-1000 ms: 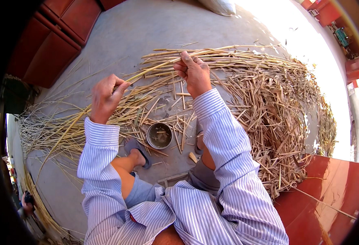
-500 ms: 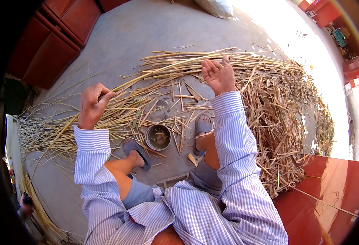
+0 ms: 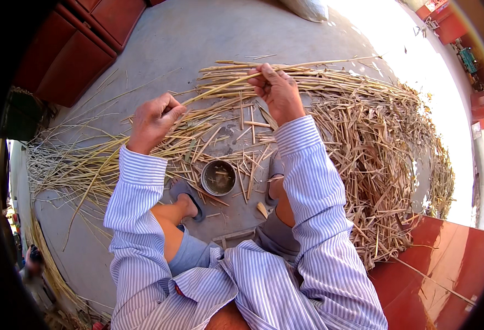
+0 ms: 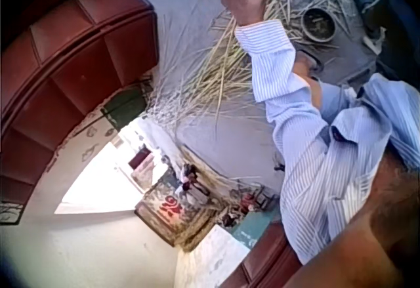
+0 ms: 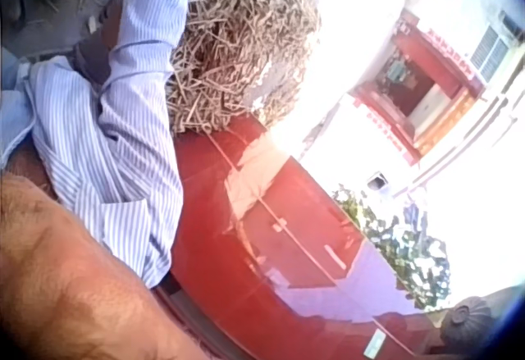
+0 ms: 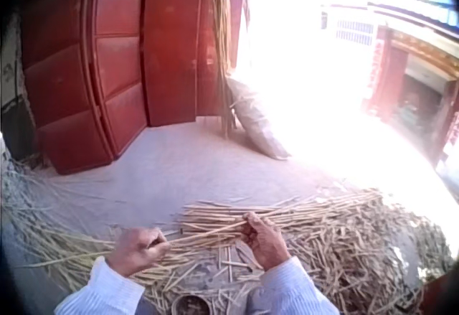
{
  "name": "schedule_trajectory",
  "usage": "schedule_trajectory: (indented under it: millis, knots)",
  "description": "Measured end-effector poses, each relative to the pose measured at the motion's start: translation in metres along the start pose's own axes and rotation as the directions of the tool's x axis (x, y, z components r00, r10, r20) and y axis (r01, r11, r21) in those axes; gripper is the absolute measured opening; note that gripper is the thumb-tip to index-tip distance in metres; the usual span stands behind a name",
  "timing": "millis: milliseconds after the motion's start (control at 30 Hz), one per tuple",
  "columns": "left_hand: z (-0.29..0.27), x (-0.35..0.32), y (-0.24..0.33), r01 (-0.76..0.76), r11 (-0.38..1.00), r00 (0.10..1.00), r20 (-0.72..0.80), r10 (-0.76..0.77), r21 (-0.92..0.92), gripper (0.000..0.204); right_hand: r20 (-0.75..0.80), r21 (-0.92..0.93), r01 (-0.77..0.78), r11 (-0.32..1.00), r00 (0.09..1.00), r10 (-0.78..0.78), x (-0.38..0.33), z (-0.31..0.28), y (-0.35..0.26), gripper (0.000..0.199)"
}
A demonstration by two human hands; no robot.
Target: The person sits on the floor and repeatedly strips thin fibers from dried plant stalks by hand. The person separates the fibers and places them into a small metal bowl while discarding the remaining stalk pieces.
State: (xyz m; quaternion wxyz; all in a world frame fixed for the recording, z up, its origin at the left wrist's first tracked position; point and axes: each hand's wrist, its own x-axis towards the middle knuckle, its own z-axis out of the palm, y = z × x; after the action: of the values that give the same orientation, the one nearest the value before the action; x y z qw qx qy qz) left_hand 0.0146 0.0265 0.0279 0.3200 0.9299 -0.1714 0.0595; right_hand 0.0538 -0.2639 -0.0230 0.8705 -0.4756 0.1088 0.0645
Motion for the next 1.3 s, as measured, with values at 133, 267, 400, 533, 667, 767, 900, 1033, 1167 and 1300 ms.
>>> schedule_trajectory:
  millis: [133, 267, 400, 533, 667, 767, 900, 1033, 1167, 1300]
  knots:
    - [-0.003, -0.017, -0.027, -0.182, 0.929, 0.983, 0.037, 0.180, 0.321, 0.022, -0.036, -0.031, 0.029, 0.999, 0.999, -0.030, 0.004, -0.016, -0.006, 0.020]
    - [-0.001, -0.021, -0.039, -0.120, 0.891, 0.993, 0.064, 0.103, 0.438, 0.027, 0.046, 0.050, -0.008, 0.999, 0.999, 0.005, -0.001, -0.003, 0.010, 0.020]
    - [0.021, 0.007, 0.021, -0.259, 0.948, 0.954, -0.106, 0.281, 0.187, 0.018, 0.226, 0.067, -0.127, 0.990, 0.968, 0.109, -0.016, 0.039, 0.037, 0.017]
    - [0.012, 0.010, 0.007, -0.236, 0.939, 0.969, -0.005, 0.245, 0.252, 0.017, 0.090, 0.104, 0.007, 0.995, 0.996, -0.016, -0.004, 0.023, 0.024, 0.017]
    - [0.018, 0.002, -0.005, -0.271, 0.921, 0.961, 0.026, 0.275, 0.281, 0.018, -0.002, -0.083, 0.011, 0.997, 1.000, -0.011, -0.006, 0.023, 0.022, 0.020]
    - [0.015, -0.005, -0.002, -0.270, 0.922, 0.961, 0.018, 0.276, 0.278, 0.019, -0.078, -0.133, 0.044, 0.990, 0.995, -0.055, -0.009, 0.026, 0.025, 0.023]
    - [-0.007, -0.022, -0.018, -0.180, 0.917, 0.984, 0.049, 0.174, 0.356, 0.018, -0.197, -0.063, 0.183, 0.981, 0.961, -0.192, 0.007, -0.004, 0.004, 0.023]
    - [-0.036, -0.044, -0.061, 0.006, 0.883, 0.992, 0.109, -0.065, 0.470, 0.018, -0.312, -0.098, 0.214, 0.972, 0.921, -0.234, 0.011, -0.036, -0.017, 0.024]
    - [0.004, -0.020, -0.010, -0.178, 0.975, 0.984, 0.030, 0.175, 0.135, 0.016, -0.155, -0.137, 0.140, 0.981, 0.975, -0.161, -0.007, 0.006, 0.012, 0.025]
    - [0.028, -0.003, 0.008, -0.184, 0.972, 0.980, -0.046, 0.192, 0.145, 0.015, -0.060, -0.198, 0.088, 0.976, 0.993, -0.102, -0.028, 0.046, 0.027, 0.023]
